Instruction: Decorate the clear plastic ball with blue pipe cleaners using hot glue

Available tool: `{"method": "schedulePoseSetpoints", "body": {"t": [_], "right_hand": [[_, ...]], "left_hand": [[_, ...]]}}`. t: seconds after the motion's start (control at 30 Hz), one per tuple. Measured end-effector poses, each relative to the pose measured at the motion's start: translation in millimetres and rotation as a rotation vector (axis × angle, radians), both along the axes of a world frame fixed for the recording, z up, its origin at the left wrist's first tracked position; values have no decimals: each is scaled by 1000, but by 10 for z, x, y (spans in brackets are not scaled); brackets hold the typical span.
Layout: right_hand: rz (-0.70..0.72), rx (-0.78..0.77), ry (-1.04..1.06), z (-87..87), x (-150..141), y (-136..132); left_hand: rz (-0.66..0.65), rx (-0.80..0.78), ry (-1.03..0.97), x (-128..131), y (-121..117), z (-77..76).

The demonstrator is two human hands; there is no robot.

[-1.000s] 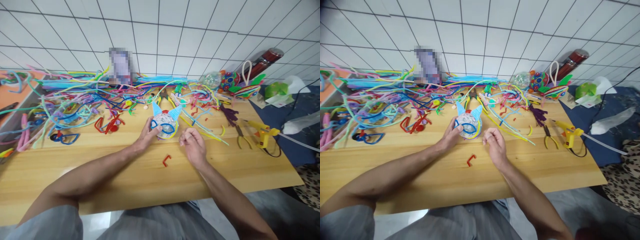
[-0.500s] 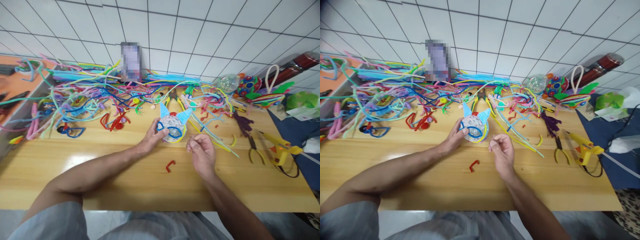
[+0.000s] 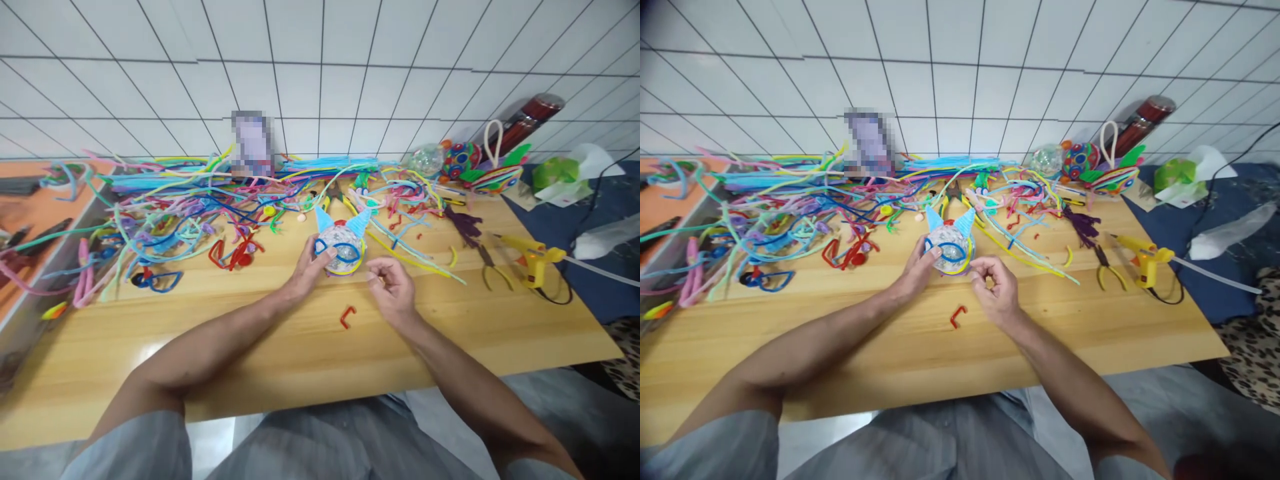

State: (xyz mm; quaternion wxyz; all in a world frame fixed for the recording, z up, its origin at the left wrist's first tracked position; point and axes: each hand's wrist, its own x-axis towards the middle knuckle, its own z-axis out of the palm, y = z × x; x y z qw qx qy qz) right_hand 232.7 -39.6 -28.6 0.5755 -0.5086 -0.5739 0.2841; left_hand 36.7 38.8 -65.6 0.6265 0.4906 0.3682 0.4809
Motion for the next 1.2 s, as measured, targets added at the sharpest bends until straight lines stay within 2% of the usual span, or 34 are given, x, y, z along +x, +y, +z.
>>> {"method": "schedulePoseSetpoints", "body": {"t": [0.13, 0.27, 0.5, 0.87, 1.03, 1.2], "right_hand": [[-45, 117, -142, 45, 92, 60], [-43, 253, -392, 206, 176, 121], [85, 270, -596, 430, 103, 175], [13, 373, -774, 497, -37, 316], [19, 243, -744, 553, -4, 319], [66, 125, -858, 628, 62, 313]], "left_hand": [[-20, -14, -16, 10, -25, 64], [3, -9, 14, 22, -55, 168], [-14, -14, 64, 8, -101, 257], [-100, -27, 61, 6, -124, 337], [-77, 13, 112, 26, -115, 309], [-38, 76, 190, 20, -128, 282]]}}
